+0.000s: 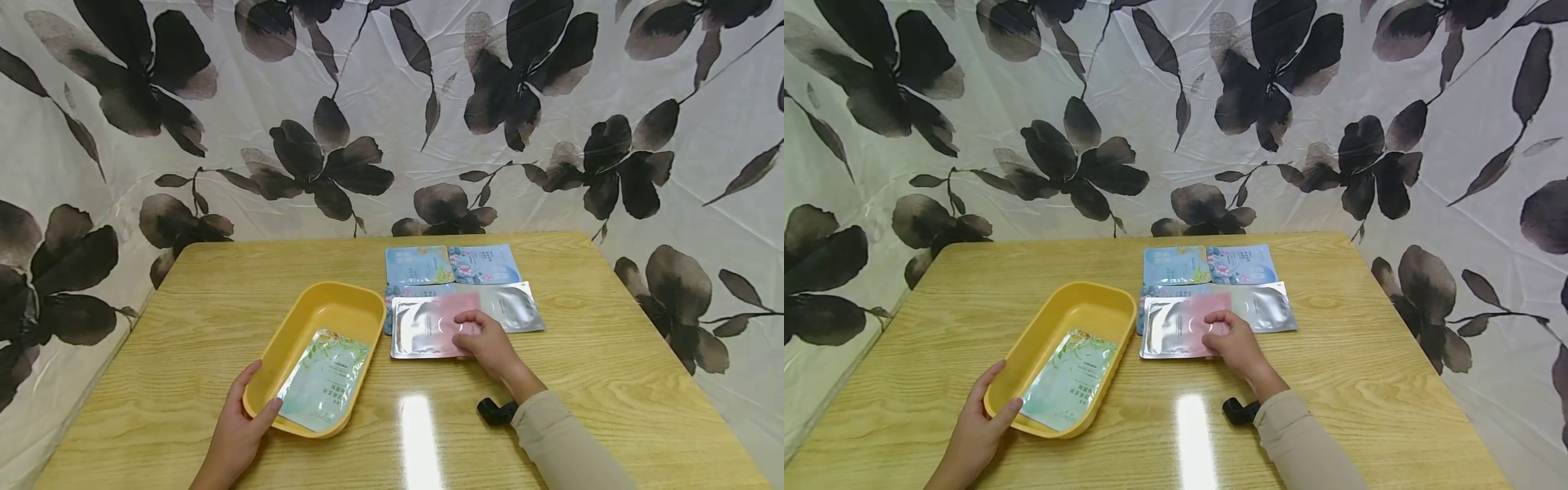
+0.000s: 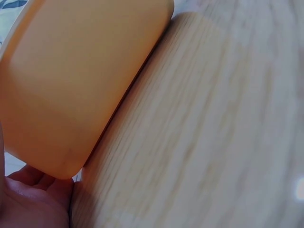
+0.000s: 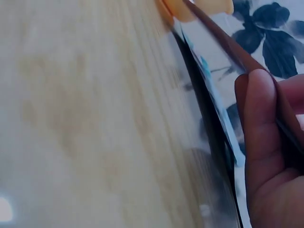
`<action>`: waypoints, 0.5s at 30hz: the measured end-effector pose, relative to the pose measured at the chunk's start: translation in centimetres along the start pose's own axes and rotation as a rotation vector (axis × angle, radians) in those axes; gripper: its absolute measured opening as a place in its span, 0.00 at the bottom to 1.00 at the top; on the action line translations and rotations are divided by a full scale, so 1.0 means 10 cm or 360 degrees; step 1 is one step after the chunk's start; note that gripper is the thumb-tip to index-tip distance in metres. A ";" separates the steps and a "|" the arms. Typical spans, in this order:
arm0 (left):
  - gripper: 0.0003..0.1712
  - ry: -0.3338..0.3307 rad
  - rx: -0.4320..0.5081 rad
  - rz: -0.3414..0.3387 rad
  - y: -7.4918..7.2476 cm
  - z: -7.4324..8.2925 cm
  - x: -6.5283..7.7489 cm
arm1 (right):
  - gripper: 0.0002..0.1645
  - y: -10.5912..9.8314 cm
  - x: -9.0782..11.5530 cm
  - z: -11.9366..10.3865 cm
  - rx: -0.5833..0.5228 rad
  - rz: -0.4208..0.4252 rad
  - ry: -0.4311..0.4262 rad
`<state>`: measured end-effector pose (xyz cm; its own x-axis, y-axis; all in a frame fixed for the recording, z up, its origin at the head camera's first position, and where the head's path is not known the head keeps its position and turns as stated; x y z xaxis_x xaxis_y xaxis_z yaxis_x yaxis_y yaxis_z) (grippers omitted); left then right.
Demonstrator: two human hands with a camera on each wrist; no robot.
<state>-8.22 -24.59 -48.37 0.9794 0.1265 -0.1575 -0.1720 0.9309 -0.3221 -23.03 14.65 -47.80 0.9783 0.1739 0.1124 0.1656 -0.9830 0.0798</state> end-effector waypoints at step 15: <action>0.37 0.0016 0.0041 -0.0006 -0.03 0.01 -0.04 | 0.19 0.11 0.08 0.02 0.0239 0.0000 0.0041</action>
<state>-8.50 -24.92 -48.10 0.9789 0.1193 -0.1659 -0.1651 0.9400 -0.2986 -22.02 13.66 -47.85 0.9752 0.1734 0.1377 0.1842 -0.9805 -0.0693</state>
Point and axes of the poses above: each hand's wrist, its own x-axis away from the middle knuckle, its own y-axis out of the palm, z = x × y, the point moved 1 cm from there along -x, towards the middle knuckle, and after that the axes turned 7 degrees about -x, right-handed, at the moved point
